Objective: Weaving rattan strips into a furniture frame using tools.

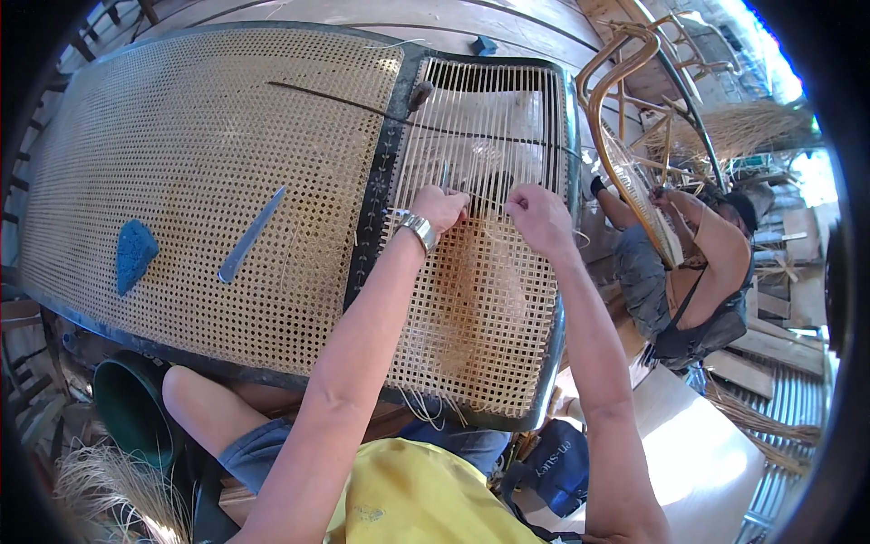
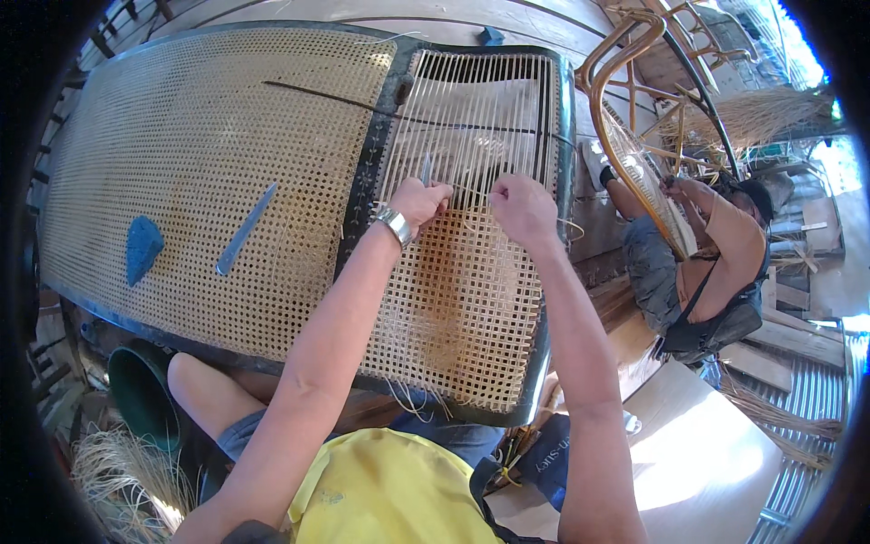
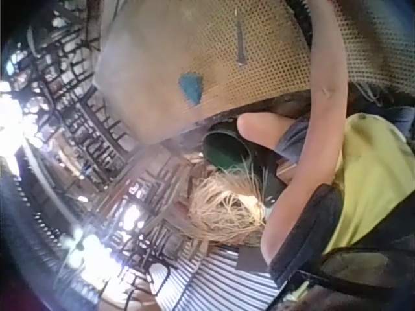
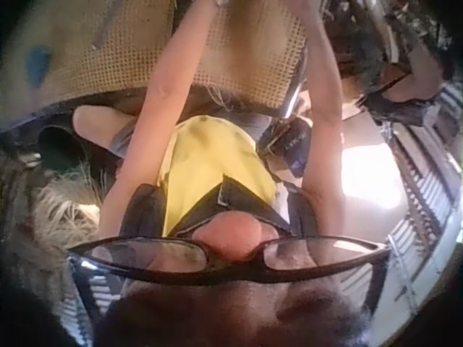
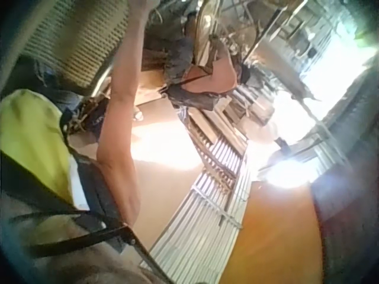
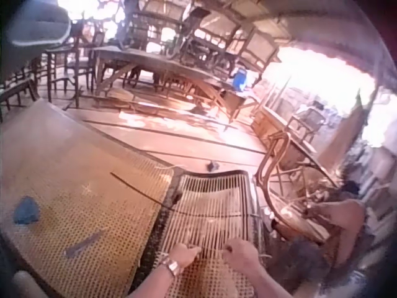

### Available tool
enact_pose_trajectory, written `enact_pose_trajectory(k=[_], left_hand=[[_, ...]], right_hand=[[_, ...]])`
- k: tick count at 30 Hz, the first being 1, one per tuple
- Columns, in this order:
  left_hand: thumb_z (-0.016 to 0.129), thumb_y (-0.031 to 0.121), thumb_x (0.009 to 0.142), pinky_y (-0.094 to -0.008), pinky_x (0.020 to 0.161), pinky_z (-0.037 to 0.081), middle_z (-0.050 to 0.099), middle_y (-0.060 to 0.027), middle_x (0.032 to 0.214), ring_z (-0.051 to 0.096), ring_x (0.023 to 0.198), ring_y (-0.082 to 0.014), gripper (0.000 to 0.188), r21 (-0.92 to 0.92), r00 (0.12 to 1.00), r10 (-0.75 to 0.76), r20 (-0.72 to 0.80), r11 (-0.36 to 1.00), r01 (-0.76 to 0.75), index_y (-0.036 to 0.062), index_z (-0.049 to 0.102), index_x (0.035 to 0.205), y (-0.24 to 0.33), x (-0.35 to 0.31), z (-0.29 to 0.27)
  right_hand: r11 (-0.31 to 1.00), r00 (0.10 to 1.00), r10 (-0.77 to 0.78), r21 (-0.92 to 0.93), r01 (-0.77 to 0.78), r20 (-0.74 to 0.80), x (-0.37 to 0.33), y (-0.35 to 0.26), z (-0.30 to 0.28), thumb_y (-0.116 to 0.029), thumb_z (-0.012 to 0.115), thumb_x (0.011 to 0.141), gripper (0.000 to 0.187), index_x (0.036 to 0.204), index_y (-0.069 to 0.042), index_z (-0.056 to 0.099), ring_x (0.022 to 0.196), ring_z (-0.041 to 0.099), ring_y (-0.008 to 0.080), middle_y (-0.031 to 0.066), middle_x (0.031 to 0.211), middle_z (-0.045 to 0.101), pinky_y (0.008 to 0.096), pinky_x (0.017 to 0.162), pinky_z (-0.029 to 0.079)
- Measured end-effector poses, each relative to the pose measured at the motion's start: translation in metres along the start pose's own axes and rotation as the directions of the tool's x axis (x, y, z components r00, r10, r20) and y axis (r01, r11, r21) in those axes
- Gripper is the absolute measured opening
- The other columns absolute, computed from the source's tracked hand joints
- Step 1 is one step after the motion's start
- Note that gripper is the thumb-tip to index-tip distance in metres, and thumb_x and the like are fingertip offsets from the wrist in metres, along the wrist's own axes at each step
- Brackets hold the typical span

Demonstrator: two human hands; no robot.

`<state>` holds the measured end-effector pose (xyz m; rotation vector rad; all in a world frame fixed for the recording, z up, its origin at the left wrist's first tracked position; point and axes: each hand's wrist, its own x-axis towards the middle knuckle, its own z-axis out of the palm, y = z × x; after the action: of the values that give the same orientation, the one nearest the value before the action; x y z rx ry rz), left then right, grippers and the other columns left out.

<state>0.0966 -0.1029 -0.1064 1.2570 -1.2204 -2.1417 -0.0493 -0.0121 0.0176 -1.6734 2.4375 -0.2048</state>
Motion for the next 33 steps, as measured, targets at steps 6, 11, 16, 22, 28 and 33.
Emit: enact_pose_trajectory(k=[6,11,16,22,28,33], left_hand=[[0.064,0.020,0.090,-0.0300,0.061,0.058,0.075,-0.0080,0.069,0.071,0.058,-0.0136,0.022,0.385,0.991,0.122,-0.057,0.918,-0.091,0.0042,0.079,0.084,0.028,-0.021,-0.010],[0.064,0.022,0.091,-0.0308,0.064,0.059,0.075,-0.0068,0.070,0.072,0.062,-0.0147,0.022,0.523,0.989,0.138,-0.042,0.847,-0.096,0.0062,0.079,0.088,0.024,-0.007,-0.007],[0.064,0.017,0.090,-0.0321,0.069,0.059,0.076,-0.0094,0.076,0.075,0.076,-0.0144,0.018,0.463,1.000,-0.004,0.007,0.886,0.000,0.0085,0.080,0.090,0.032,0.000,-0.008],[0.073,0.015,0.091,-0.0214,0.051,0.045,0.070,-0.0021,0.070,0.062,0.056,-0.0079,0.011,0.241,0.993,-0.040,0.113,0.970,0.012,0.0044,0.073,0.093,0.022,0.005,-0.026],[0.074,0.016,0.091,-0.0222,0.047,0.040,0.067,0.0001,0.068,0.056,0.053,-0.0060,0.011,0.044,0.987,-0.008,0.158,0.999,0.001,0.0050,0.071,0.091,0.022,-0.001,-0.027],[0.070,0.014,0.092,-0.0230,0.047,0.042,0.067,-0.0001,0.068,0.056,0.052,-0.0067,0.015,0.100,0.995,0.010,0.104,0.995,-0.021,0.0034,0.075,0.101,0.010,-0.008,-0.026]], right_hand=[[0.991,0.999,0.020,0.128,-0.025,0.037,0.000,0.013,-0.005,-0.026,0.070,0.084,0.023,0.090,-0.003,0.072,0.089,0.069,0.0347,0.0161,0.088,0.072,0.0441,0.082,0.053],[0.997,0.993,0.031,0.068,-0.039,0.114,0.011,0.012,-0.009,-0.021,0.068,0.082,0.020,0.089,-0.003,0.072,0.088,0.069,0.0355,0.0173,0.088,0.072,0.0442,0.083,0.054],[1.000,0.990,-0.001,0.030,-0.004,0.144,0.014,0.012,-0.010,-0.017,0.064,0.082,0.018,0.086,-0.002,0.072,0.090,0.069,0.0371,0.0192,0.090,0.072,0.0449,0.084,0.054],[1.000,0.989,0.015,0.018,-0.018,0.144,0.015,0.014,-0.009,-0.018,0.063,0.083,0.018,0.087,-0.003,0.072,0.092,0.069,0.0376,0.0193,0.091,0.072,0.0451,0.085,0.054],[0.999,0.993,0.044,0.008,-0.045,0.109,0.013,0.007,-0.004,-0.020,0.065,0.084,0.018,0.088,-0.005,0.073,0.093,0.070,0.0350,0.0175,0.092,0.073,0.0447,0.084,0.054],[0.997,1.000,-0.001,0.075,0.000,0.013,0.009,0.002,0.004,-0.021,0.069,0.083,0.021,0.090,-0.001,0.072,0.084,0.070,0.0300,0.0167,0.086,0.072,0.0399,0.081,0.055]])
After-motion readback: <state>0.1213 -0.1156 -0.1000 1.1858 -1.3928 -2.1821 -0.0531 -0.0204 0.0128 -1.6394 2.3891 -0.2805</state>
